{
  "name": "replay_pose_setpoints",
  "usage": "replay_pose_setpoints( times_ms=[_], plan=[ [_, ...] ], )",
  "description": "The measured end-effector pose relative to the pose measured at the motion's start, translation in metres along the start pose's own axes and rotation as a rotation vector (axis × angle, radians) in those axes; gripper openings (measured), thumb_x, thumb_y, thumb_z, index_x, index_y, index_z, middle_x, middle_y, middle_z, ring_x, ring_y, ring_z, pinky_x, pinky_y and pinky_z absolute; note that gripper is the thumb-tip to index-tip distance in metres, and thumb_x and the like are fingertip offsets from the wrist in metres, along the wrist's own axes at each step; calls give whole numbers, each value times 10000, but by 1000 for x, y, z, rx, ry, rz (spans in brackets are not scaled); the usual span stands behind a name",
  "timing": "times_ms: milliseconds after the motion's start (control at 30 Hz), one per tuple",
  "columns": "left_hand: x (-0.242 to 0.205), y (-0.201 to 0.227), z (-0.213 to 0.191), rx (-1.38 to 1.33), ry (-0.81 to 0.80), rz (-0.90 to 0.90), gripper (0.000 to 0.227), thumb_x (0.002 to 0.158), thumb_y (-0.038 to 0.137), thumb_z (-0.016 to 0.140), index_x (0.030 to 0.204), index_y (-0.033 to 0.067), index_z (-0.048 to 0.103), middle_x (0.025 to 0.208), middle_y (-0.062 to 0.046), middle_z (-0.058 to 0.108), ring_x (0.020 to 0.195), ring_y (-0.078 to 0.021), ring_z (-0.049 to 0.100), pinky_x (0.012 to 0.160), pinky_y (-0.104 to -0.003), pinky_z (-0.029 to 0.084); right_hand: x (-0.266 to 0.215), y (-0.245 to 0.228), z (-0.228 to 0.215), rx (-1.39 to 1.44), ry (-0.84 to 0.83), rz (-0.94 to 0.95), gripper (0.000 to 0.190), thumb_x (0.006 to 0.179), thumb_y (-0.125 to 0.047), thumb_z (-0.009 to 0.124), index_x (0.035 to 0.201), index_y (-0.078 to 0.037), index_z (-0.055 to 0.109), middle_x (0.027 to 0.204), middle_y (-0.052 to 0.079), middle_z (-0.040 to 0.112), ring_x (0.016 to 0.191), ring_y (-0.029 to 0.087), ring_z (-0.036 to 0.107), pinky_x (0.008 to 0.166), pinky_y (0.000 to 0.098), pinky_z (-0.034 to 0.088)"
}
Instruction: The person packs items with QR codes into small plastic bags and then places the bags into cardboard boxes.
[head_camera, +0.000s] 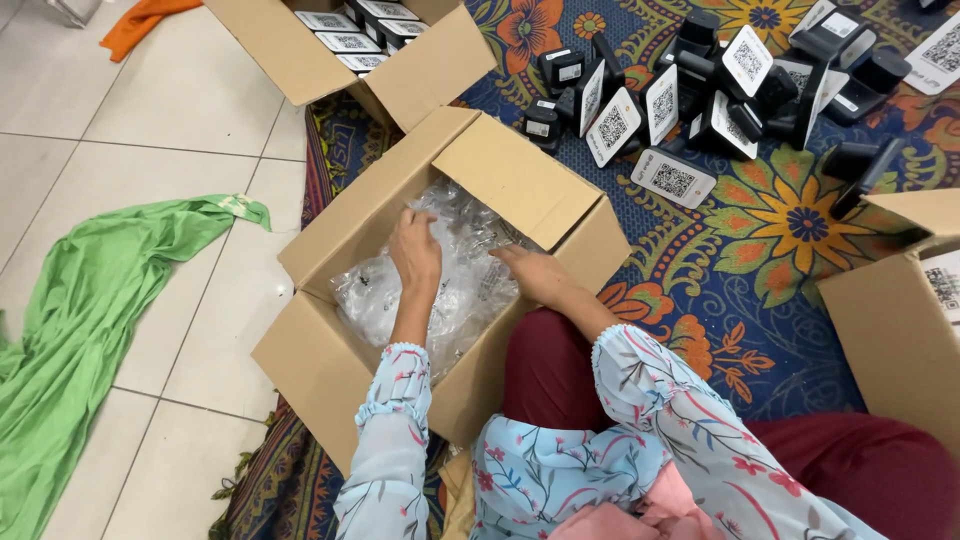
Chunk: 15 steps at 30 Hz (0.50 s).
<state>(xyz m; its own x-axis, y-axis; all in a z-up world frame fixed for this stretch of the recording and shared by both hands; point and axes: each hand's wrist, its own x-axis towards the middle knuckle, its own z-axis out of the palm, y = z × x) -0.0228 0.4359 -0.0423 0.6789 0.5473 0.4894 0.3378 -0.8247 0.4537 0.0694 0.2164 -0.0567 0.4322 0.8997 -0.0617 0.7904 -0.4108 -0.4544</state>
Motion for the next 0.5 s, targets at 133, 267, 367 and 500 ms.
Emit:
replay_pose_setpoints(
  times_ms=[133,267,367,500],
  plan=[
    [23,66,-37,-301,-115,-5,202,867,-31,677,999,86,776,1036,-91,734,886,-268,724,763,-376,562,-5,22,16,352,206,-53,641,870,51,597,1480,-138,530,1364,135,620,1005,217,766,913,348,600],
    [43,110,-40,-621,-317,65,248,867,-7,712,1083,90,784,1100,-60,751,859,-171,730,758,-293,578,-35,3,-12,866,426,-118,689,865,-143,816,1465,-72,484,1381,125,609,1068,207,693,905,351,590],
    [37,143,-21,-785,-445,86,266,893,-11,703,1125,92,781,1123,-44,738,890,-144,713,779,-281,574,-57,4,-25,1092,523,-37,684,904,-167,787,1487,-61,446,1410,109,577,1155,189,659,942,338,579],
    [11,198,10,-968,-584,180,283,902,-35,688,1151,77,761,1111,-62,717,919,-153,714,806,-288,590,-75,35,-33,1475,684,63,511,969,-156,705,1434,-73,510,1329,53,613,1139,116,656,946,294,575]
  ],
)
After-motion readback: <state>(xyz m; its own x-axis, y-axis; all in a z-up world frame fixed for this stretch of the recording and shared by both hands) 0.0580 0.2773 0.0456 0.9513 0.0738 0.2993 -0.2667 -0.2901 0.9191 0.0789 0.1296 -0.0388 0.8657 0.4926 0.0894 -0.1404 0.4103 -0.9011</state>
